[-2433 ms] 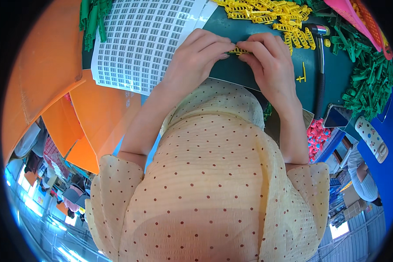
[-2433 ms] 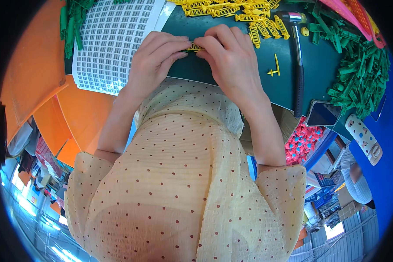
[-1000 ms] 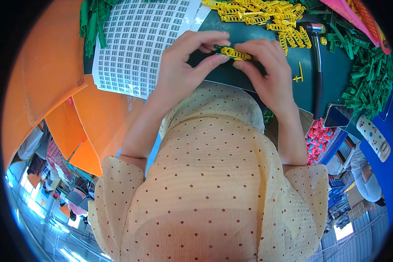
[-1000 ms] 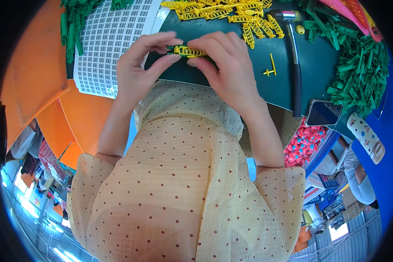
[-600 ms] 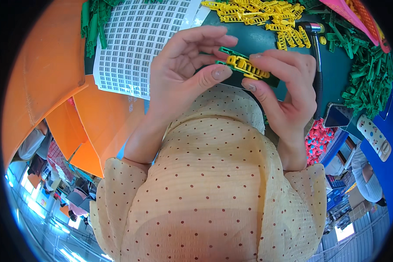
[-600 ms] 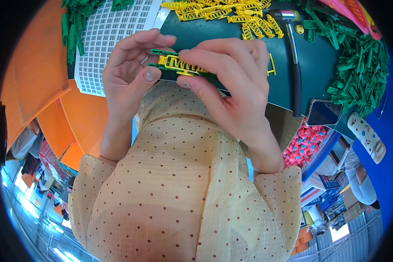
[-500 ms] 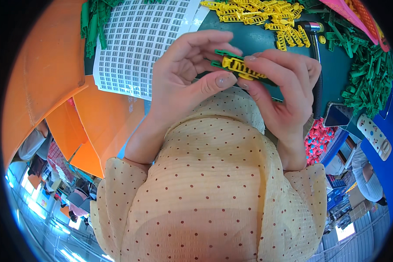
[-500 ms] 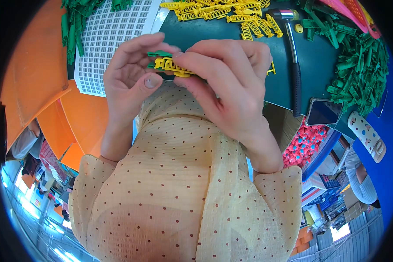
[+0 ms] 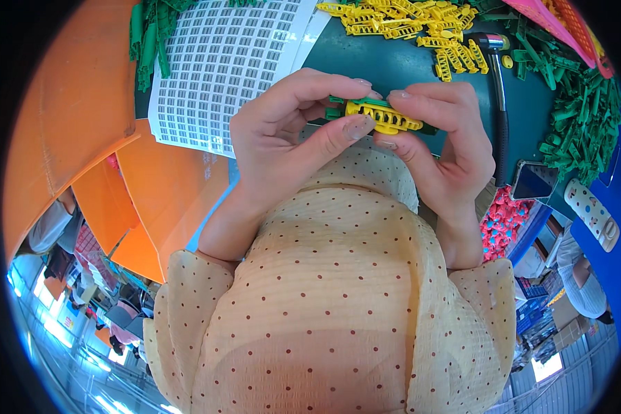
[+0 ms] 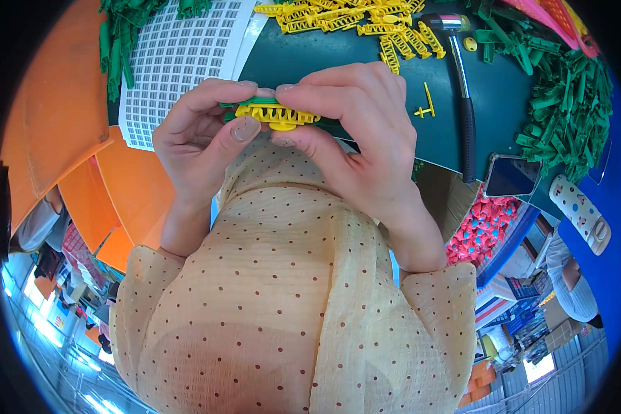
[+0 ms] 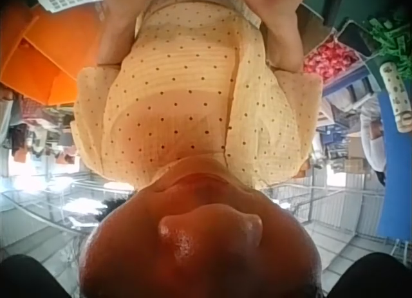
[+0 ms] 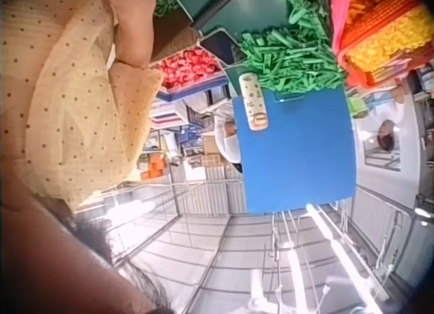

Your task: Assembling small yellow plastic components into green housings and securing them with a small hammer.

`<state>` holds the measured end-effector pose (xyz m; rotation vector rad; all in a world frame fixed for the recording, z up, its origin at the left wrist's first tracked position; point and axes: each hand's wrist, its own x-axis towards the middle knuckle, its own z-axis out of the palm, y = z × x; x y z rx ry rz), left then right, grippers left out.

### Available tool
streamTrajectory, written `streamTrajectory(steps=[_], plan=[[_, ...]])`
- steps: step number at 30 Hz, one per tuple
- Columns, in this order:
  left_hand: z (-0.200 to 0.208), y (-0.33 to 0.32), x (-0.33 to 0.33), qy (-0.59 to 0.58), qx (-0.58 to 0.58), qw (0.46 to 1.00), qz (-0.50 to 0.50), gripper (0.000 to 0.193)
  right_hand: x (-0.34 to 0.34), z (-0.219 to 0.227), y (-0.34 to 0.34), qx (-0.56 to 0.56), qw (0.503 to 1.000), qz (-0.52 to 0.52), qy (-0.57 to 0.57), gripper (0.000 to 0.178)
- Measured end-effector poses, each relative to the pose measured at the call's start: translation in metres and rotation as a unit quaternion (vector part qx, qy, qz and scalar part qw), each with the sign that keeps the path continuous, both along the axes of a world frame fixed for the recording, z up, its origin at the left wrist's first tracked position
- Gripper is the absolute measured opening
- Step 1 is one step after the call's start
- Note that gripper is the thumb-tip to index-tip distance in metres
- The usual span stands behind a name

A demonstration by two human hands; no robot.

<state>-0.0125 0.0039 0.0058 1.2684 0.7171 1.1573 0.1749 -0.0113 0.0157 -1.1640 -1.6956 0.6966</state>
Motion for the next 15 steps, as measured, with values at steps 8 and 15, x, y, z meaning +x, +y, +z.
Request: streamTrajectory(steps=[8,15], plan=[[0.0036,-0.0048,0.0035,-0.011,-0.076,0.996,0.039,0.026,-0.002,-0.0047,-0.0005,-0.107,0.975,0.048,0.186,0.029],[0.0031,-0.0041,0.0052,0.042,0.013,0.999,0.029,0.026,-0.0004,-0.0055,-0.004,-0.224,0.913,0.036,0.338,0.019]])
